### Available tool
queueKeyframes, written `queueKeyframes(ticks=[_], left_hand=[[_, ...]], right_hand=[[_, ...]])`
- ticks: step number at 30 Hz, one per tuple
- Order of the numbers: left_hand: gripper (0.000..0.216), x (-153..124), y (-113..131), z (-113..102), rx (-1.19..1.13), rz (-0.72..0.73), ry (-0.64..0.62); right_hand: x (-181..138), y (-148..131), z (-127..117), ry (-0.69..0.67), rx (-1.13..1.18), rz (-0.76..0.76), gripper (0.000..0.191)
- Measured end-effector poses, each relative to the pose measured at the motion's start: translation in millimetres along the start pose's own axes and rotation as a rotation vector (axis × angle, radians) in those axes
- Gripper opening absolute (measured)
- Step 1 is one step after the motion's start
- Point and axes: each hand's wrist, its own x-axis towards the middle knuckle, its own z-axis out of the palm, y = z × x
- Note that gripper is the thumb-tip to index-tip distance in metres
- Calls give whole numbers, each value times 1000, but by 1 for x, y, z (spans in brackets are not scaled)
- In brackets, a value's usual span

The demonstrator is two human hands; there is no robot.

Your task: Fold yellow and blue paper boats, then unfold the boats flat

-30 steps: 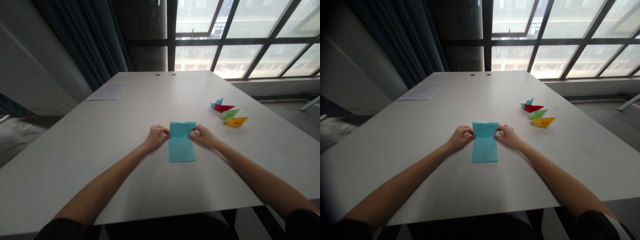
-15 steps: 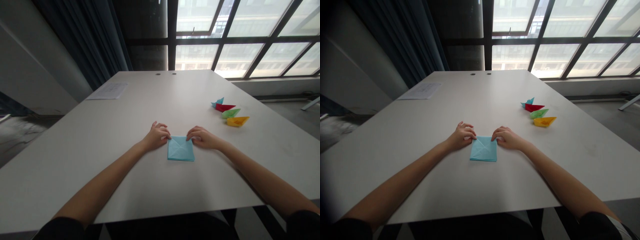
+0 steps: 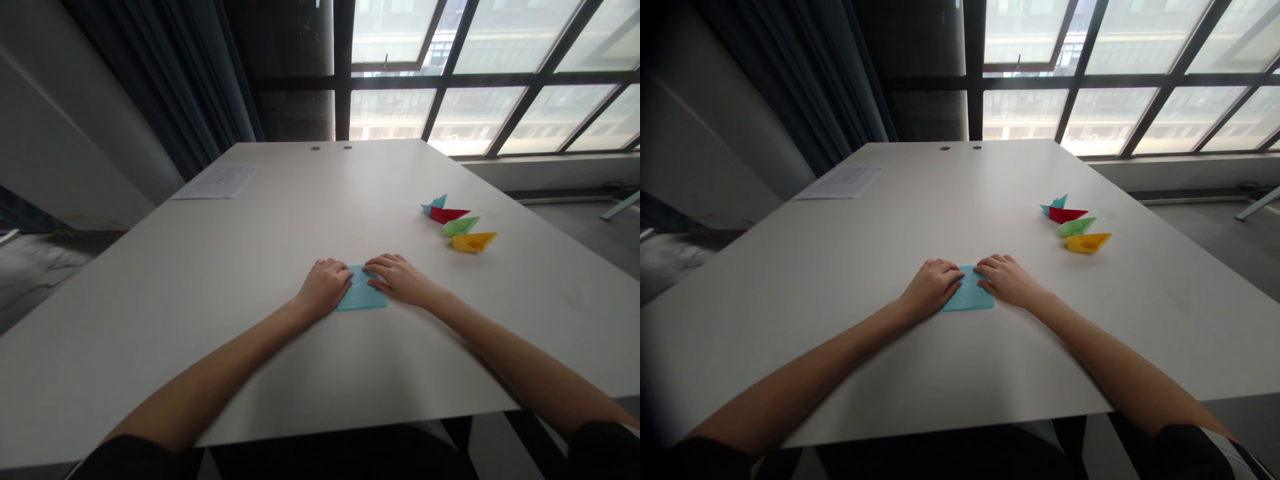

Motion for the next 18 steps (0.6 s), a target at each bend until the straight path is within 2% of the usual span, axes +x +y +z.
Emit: queueKeyframes(ticks=[4, 10, 14, 18], left_hand=[[38, -1, 3, 7, 18, -52, -24], [56, -11, 1, 16, 16, -95, -192], [67, -12, 0, 13, 4, -86, -253], [72, -13, 3, 10, 9, -83, -272]], right_hand=[[-1, -2, 4, -2, -1, -4, 39], [-5, -11, 7, -109, -67, 6, 57], [-7, -11, 8, -159, -81, 26, 59], [-11, -11, 12, -212, -52, -15, 61]])
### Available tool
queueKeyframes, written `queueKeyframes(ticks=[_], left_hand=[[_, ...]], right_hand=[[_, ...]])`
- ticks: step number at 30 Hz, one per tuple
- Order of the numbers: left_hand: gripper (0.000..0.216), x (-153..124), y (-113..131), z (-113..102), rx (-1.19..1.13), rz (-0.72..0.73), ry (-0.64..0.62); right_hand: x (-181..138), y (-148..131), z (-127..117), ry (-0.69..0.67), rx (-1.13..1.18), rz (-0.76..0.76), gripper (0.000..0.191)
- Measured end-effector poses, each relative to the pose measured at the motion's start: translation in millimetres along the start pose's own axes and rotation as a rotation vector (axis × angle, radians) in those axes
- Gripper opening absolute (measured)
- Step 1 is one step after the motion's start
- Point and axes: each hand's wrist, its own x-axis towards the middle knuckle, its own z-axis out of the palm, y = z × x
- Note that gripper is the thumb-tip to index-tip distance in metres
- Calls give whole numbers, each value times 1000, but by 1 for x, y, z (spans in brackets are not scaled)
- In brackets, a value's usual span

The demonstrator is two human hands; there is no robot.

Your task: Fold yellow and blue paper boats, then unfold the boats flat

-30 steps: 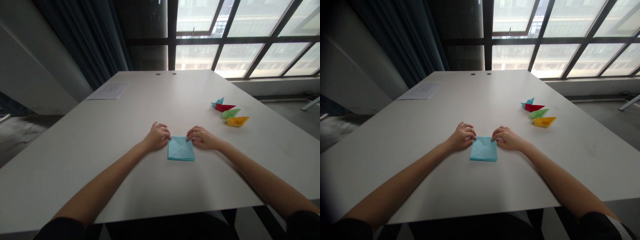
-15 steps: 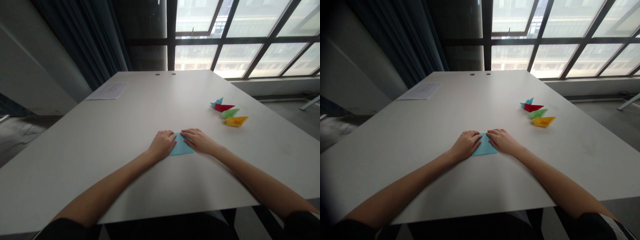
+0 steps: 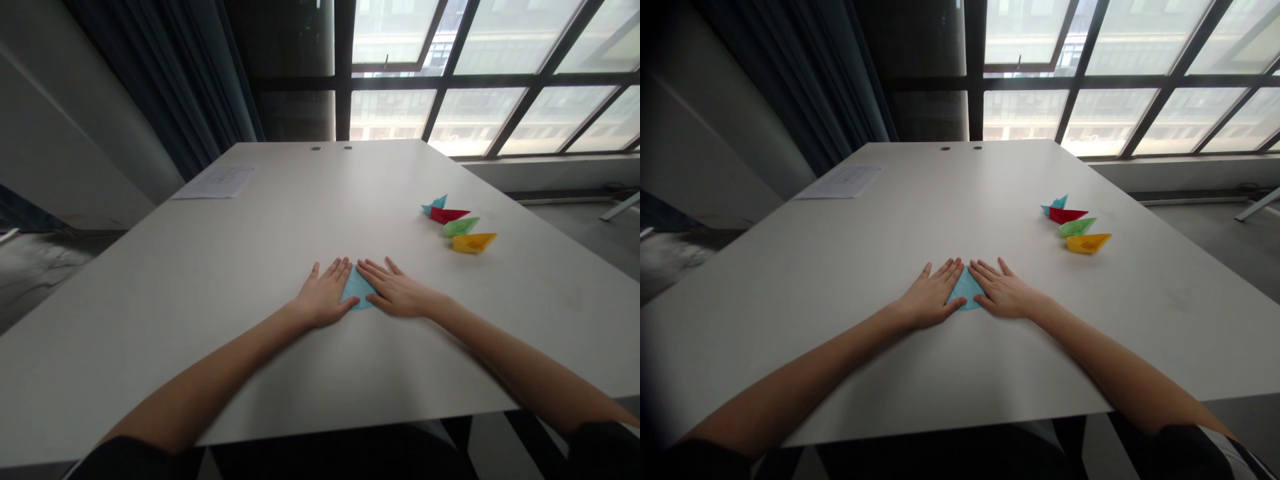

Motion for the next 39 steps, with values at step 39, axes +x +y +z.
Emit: queueKeyframes(ticks=[39], left_hand=[[69, -8, -17, -58, -231, 155, 8]], right_hand=[[-23, 19, -47, -2, 488, -1, 69]])
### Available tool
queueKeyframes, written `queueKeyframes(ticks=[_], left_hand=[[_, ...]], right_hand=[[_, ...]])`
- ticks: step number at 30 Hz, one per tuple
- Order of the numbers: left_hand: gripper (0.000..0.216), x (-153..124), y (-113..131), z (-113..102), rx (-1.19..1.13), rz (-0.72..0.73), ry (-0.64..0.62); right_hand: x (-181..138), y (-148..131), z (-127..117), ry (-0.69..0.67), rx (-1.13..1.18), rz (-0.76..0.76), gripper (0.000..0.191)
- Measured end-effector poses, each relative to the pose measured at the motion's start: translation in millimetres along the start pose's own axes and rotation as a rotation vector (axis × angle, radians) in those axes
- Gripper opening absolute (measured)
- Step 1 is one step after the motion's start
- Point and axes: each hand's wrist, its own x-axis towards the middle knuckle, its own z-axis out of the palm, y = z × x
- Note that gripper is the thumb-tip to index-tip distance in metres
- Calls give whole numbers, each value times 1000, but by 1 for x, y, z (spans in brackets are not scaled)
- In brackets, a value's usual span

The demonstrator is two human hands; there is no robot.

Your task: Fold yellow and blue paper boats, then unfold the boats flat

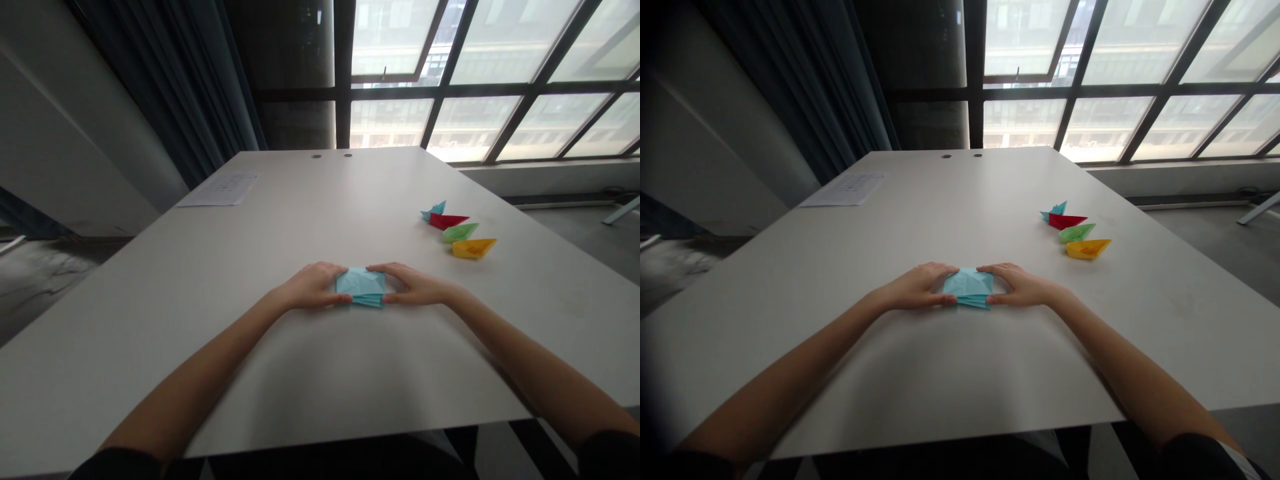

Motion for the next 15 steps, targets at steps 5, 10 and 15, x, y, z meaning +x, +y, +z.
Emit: queueKeyframes(ticks=[5, 10, 15], left_hand=[[59, -1, 4, -4, -109, -2, 40], [54, -1, 5, -3, -179, -38, 48], [49, -2, 4, -3, -266, -27, 65]], right_hand=[[0, -8, 1, 19, 6, 27, 61], [5, -19, 7, 73, -8, 51, 52], [7, -24, 10, 140, 39, 36, 48]])
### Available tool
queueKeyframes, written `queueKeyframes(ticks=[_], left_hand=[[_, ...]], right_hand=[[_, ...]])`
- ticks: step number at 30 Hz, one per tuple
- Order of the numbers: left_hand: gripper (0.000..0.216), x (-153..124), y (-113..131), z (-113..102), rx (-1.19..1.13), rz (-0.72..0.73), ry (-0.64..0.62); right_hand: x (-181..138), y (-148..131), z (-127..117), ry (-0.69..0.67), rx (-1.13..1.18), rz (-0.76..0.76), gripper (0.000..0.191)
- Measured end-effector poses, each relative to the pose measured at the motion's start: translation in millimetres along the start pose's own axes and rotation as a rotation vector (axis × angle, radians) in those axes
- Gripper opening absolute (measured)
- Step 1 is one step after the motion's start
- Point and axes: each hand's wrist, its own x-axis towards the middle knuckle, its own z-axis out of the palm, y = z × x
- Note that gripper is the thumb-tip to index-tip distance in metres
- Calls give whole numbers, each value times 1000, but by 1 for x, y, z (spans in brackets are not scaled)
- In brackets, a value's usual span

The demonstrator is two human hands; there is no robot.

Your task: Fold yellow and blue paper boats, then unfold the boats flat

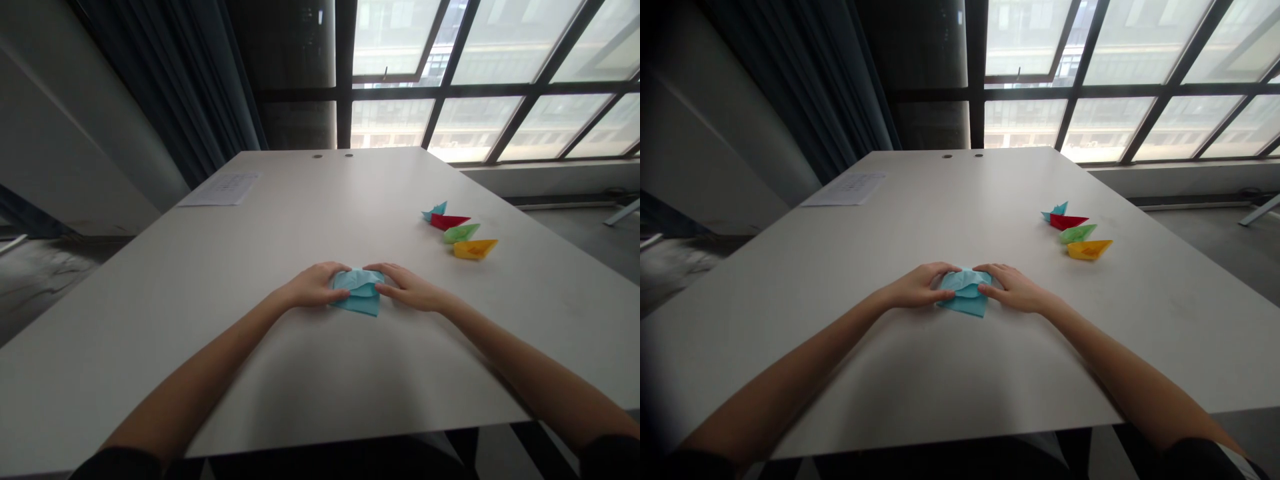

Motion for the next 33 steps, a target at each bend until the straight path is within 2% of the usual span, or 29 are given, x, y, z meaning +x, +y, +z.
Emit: queueKeyframes(ticks=[6, 9, 12, 15, 18, 22, 26, 28, 30, 33], left_hand=[[44, 3, 3, 2, -158, -41, 70], [40, 6, 4, 6, -267, -124, 238], [40, 10, 6, 11, -473, -217, 399], [40, 12, 9, 14, -706, -246, 487], [39, 13, 12, 15, -834, -247, 569], [41, 13, 16, 15, -897, -231, 592], [40, 12, 23, 13, -911, -198, 570], [39, 11, 27, 12, -901, -187, 569], [36, 11, 29, 12, -879, -172, 588], [30, 11, 28, 12, -849, -134, 626]], right_hand=[[-1, -3, -3, 27, 60, -12, 47], [0, -4, -3, 51, 50, -20, 49], [0, -5, -2, 48, 99, -6, 47], [1, -8, -1, 43, 172, -3, 41], [1, -11, 0, 57, 212, 11, 39], [1, -10, 2, 116, 201, 29, 42], [1, -10, 8, 133, 191, -17, 83], [1, -11, 11, 136, 206, -17, 91], [2, -12, 14, 134, 246, -2, 82], [3, -10, 16, 106, 367, 32, 59]])
